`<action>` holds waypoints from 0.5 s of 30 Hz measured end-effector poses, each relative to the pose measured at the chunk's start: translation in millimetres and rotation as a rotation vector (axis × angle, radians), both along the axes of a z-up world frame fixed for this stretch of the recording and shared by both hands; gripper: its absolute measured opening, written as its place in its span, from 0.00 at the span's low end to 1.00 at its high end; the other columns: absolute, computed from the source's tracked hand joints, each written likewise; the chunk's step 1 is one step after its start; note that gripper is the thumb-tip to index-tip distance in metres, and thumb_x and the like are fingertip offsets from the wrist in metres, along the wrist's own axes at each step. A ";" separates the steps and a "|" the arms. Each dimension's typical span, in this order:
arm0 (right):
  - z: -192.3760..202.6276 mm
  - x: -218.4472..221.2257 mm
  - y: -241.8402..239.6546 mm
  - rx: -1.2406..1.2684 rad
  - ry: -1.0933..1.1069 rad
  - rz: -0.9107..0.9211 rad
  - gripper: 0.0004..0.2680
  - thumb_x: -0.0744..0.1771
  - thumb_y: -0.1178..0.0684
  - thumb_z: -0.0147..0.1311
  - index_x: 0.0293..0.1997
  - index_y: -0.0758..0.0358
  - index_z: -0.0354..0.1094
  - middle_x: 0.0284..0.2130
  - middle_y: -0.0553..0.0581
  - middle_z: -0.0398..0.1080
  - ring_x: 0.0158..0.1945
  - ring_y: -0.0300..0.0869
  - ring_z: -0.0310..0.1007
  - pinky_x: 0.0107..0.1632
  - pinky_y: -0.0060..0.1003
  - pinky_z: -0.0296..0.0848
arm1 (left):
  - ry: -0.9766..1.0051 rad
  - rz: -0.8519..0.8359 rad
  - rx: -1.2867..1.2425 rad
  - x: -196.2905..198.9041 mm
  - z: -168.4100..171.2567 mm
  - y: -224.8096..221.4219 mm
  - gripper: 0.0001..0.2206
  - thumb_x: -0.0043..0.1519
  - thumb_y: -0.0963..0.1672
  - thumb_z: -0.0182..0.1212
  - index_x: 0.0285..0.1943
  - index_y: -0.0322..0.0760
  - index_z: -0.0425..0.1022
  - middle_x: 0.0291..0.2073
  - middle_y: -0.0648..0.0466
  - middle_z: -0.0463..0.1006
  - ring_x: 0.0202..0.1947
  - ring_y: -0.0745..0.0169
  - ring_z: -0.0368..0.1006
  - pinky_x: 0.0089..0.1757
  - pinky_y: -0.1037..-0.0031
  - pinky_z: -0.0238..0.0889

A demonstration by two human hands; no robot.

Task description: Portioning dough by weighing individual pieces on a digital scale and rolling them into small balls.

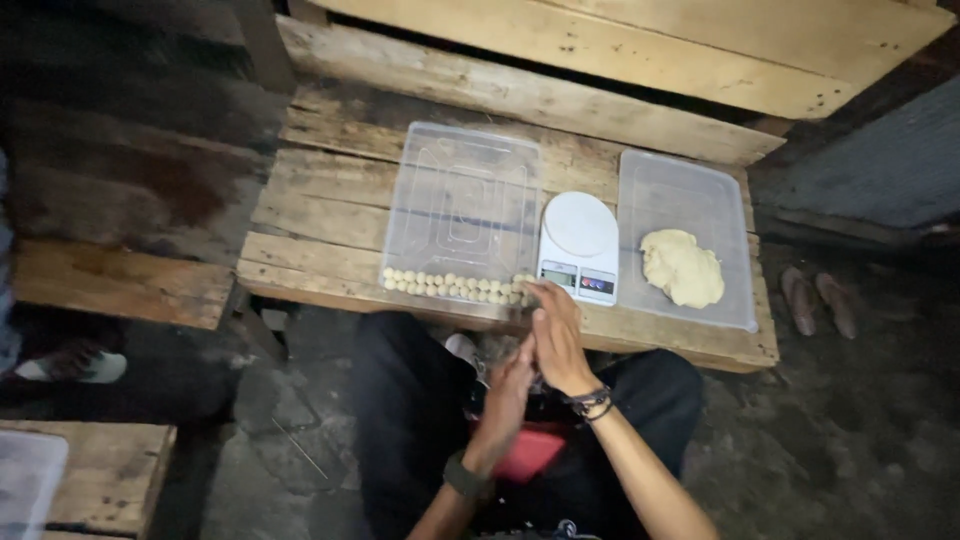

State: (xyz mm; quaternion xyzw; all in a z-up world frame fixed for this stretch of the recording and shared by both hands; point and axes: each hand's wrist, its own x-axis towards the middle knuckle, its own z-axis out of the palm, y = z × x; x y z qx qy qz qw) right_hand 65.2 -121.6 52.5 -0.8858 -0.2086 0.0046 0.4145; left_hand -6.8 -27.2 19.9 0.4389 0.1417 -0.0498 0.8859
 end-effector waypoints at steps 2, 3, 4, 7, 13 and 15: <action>-28.9 -0.4 -8.0 -0.011 0.039 -0.133 0.29 0.71 0.31 0.15 0.71 0.60 0.57 0.69 0.67 0.53 0.76 0.55 0.45 0.73 0.56 0.40 | -0.210 -0.172 -0.209 -7.8 -7.1 -1.7 0.33 0.70 0.54 0.37 0.78 0.28 0.44 0.78 0.44 0.44 0.79 0.53 0.39 0.70 0.64 0.36; -27.2 -4.6 -5.2 -0.002 0.041 -0.135 0.29 0.71 0.31 0.15 0.71 0.60 0.57 0.69 0.67 0.53 0.76 0.55 0.45 0.73 0.56 0.40 | -0.207 -0.175 -0.199 -8.4 -4.0 -1.3 0.33 0.70 0.54 0.37 0.78 0.28 0.44 0.78 0.44 0.44 0.79 0.53 0.39 0.70 0.64 0.36; -25.7 -8.6 -2.9 0.006 0.019 -0.125 0.30 0.71 0.29 0.13 0.73 0.59 0.54 0.72 0.65 0.50 0.78 0.53 0.41 0.74 0.57 0.33 | -0.227 -0.175 -0.244 -8.9 -1.2 -1.4 0.36 0.69 0.57 0.36 0.79 0.30 0.41 0.79 0.45 0.41 0.79 0.54 0.36 0.71 0.63 0.32; -14.2 -24.7 4.2 0.018 0.023 -0.069 0.33 0.69 0.25 0.09 0.77 0.54 0.43 0.77 0.62 0.37 0.80 0.52 0.29 0.73 0.59 0.17 | -0.146 -0.121 -0.290 -4.6 3.8 -4.6 0.37 0.67 0.60 0.35 0.78 0.34 0.47 0.79 0.46 0.45 0.78 0.54 0.40 0.70 0.63 0.36; 17.1 -50.5 -11.4 0.176 0.059 0.170 0.33 0.69 0.24 0.04 0.79 0.57 0.27 0.79 0.59 0.25 0.82 0.49 0.19 0.74 0.58 0.07 | -0.014 -0.021 -0.153 12.3 28.0 0.6 0.30 0.64 0.53 0.49 0.75 0.38 0.59 0.73 0.45 0.62 0.71 0.51 0.60 0.64 0.62 0.57; 18.8 -47.7 -20.3 0.249 0.061 0.252 0.32 0.70 0.25 0.03 0.79 0.59 0.23 0.79 0.58 0.24 0.82 0.48 0.18 0.75 0.57 0.06 | -0.003 -0.001 -0.337 18.5 35.3 -1.9 0.33 0.63 0.49 0.57 0.78 0.39 0.54 0.77 0.44 0.56 0.74 0.46 0.56 0.65 0.57 0.55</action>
